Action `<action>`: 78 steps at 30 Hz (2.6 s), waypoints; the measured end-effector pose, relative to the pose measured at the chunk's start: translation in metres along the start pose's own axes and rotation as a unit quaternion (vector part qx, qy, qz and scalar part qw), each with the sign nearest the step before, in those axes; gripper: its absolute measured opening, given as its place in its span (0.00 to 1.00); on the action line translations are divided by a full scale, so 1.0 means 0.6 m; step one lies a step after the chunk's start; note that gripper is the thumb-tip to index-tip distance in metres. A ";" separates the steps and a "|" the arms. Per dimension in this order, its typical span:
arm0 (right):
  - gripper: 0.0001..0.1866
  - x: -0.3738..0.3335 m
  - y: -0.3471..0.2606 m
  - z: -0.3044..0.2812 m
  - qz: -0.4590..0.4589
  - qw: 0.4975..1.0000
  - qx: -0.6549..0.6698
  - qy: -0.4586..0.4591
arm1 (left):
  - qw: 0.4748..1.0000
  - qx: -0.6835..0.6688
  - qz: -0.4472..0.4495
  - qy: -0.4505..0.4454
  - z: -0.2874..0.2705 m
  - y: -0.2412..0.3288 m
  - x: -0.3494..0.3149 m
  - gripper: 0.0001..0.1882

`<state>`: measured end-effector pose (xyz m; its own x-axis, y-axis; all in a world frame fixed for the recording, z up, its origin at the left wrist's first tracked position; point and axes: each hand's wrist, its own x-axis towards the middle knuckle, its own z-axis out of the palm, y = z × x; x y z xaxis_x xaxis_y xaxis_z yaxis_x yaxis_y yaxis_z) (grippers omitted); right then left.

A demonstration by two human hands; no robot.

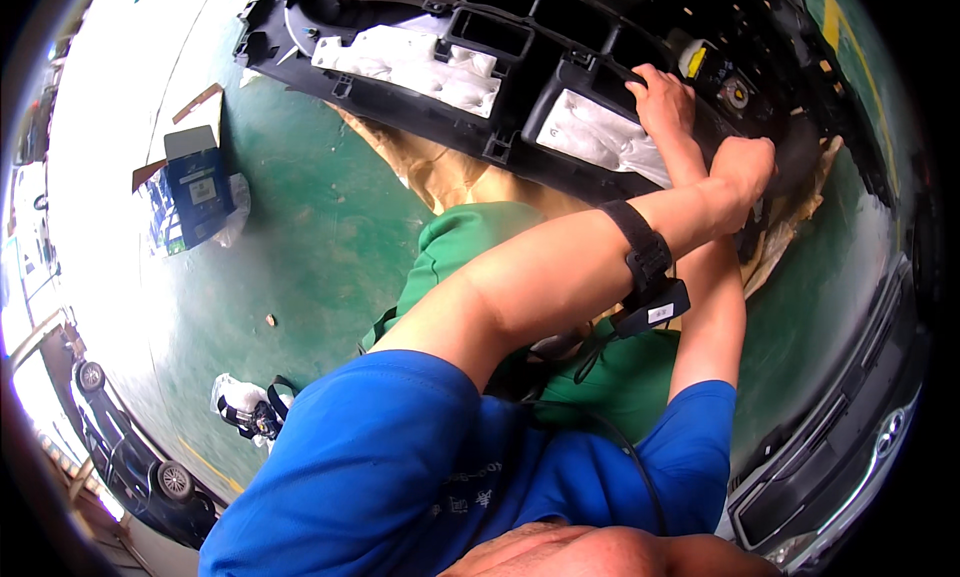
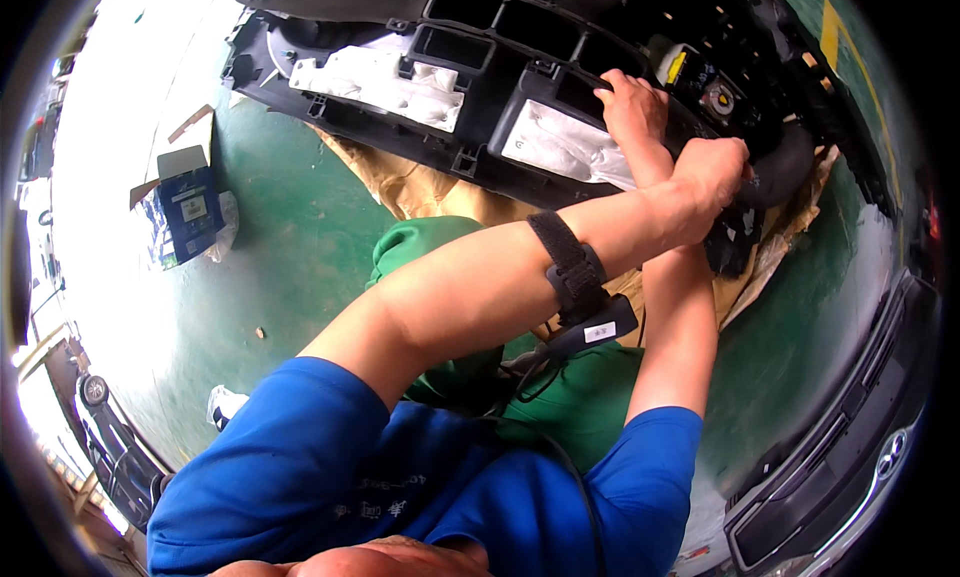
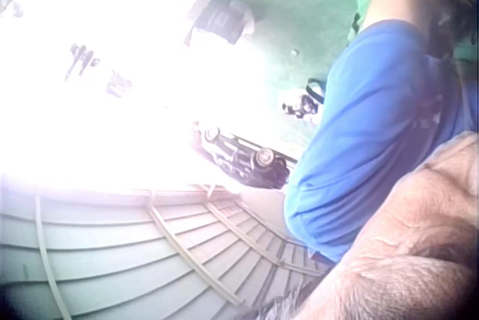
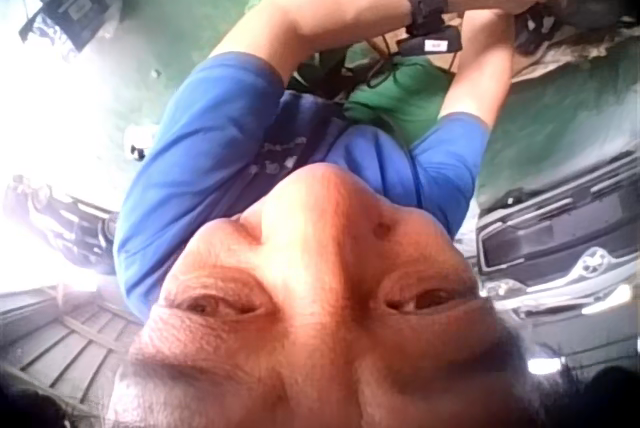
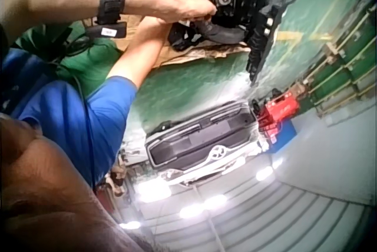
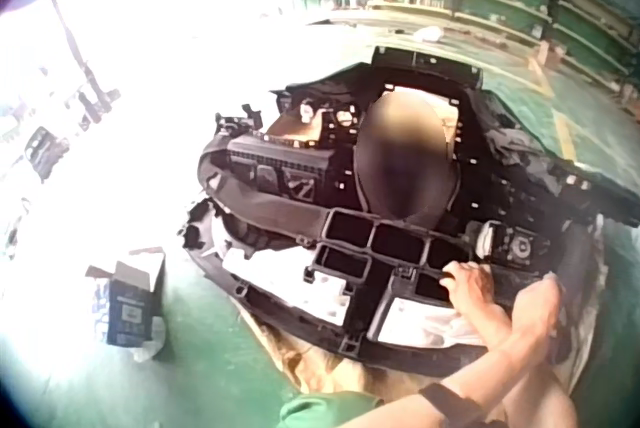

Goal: The person attaches components to a large black plastic car part by hand and using a screwdriver while kneeling on a workshop floor.

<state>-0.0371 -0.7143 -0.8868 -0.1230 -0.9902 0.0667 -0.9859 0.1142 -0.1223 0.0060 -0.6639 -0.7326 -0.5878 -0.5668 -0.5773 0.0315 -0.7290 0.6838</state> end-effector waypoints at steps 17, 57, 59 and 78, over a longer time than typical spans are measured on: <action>0.12 0.000 -0.011 0.008 -0.026 0.999 -0.002 0.023 | 0.993 -0.115 -0.032 0.019 0.002 -0.026 0.019 0.13; 0.13 -0.012 0.005 0.001 -0.019 1.000 0.000 -0.012 | 0.994 -0.069 -0.082 0.007 0.007 -0.017 0.019 0.14; 0.14 -0.012 0.002 -0.003 -0.020 1.000 0.010 -0.016 | 0.993 -0.072 -0.089 0.006 0.008 -0.016 0.016 0.15; 0.16 -0.017 -0.003 -0.017 -0.010 0.999 0.017 -0.044 | 0.995 -0.055 -0.081 0.032 0.009 -0.005 0.000 0.18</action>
<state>-0.0353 -0.7037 -0.8771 -0.0905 -0.9957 -0.0173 -0.9835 0.0921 -0.1555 0.0017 -0.6598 -0.7323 -0.5393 -0.4589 -0.7061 0.0299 -0.8484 0.5285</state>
